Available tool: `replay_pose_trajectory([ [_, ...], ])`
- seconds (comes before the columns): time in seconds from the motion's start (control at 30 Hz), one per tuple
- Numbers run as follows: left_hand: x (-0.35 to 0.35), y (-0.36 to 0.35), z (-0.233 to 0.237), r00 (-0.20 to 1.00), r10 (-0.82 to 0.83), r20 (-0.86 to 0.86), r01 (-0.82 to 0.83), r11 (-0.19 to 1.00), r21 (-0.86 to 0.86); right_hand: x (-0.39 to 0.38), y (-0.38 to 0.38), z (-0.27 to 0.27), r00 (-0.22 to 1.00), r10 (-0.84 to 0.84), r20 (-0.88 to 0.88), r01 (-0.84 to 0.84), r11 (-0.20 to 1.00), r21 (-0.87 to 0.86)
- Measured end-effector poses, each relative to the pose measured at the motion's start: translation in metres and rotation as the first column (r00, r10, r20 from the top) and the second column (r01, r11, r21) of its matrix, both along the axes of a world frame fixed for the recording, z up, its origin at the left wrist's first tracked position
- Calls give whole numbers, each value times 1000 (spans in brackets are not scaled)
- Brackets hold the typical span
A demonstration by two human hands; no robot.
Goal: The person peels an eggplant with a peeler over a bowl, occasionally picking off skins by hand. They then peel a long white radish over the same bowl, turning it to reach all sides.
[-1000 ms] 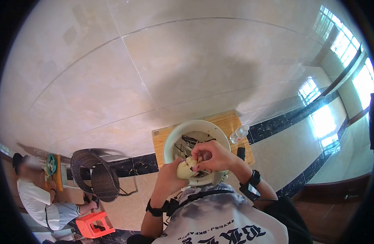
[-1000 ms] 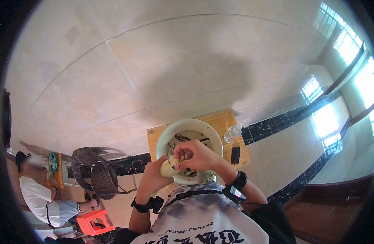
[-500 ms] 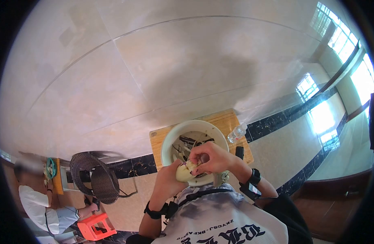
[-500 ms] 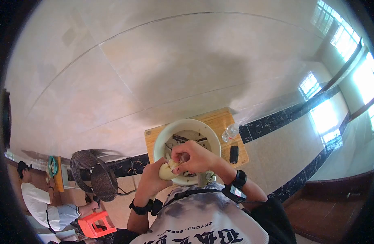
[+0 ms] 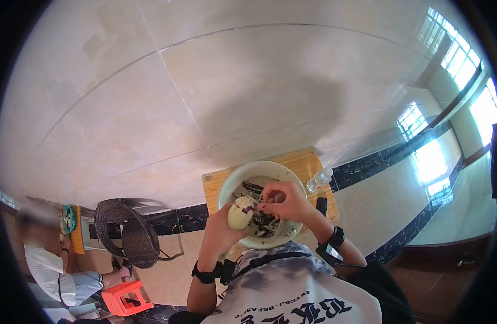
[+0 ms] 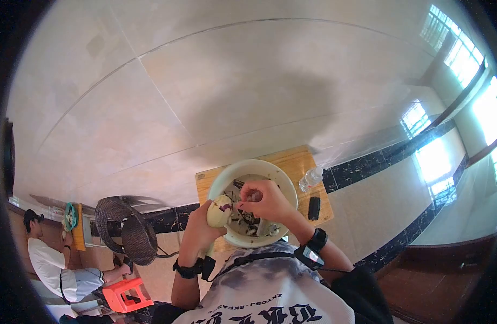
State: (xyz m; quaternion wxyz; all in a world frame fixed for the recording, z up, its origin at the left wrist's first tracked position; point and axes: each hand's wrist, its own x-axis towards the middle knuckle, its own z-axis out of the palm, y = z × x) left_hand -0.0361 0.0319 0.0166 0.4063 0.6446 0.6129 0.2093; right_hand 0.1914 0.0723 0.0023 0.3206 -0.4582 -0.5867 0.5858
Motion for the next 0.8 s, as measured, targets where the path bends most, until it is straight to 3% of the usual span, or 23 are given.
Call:
replay_pose_trajectory([
  [0.17, -12, 2, -26, 999, -24, 45, 24, 1000, -6, 6, 2, -53, 968, -87, 235, 78, 996, 49],
  [0.27, -16, 0, -38, 996, -9, 83, 11, 1000, -27, 8, 3, -99, 942, -146, 301, 18, 920, 391],
  [0.37, -16, -1, -34, 999, -17, 45, 17, 1000, -10, 3, 2, -86, 954, -151, 259, 75, 956, 282],
  [0.47, -13, -2, -34, 1000, 2, -30, -2, 1000, -5, -2, 7, -45, 963, -73, 261, 74, 997, 7],
  [0.57, -10, -5, -42, 994, 30, -102, -25, 998, 50, -7, 8, -42, 948, -239, -210, 219, 969, -115],
  [0.67, -5, -7, -49, 987, 61, -149, -55, 998, 41, -1, 10, -15, 847, -342, -408, 313, 940, -139],
  [0.77, 0, -9, -55, 990, 89, -105, -85, 995, 47, -2, 13, -9, 551, -367, -750, 210, 930, -301],
  [0.8, 2, -9, -57, 990, 85, -113, -80, 996, 47, -5, 12, -5, 515, -396, -760, 200, 918, -343],
])
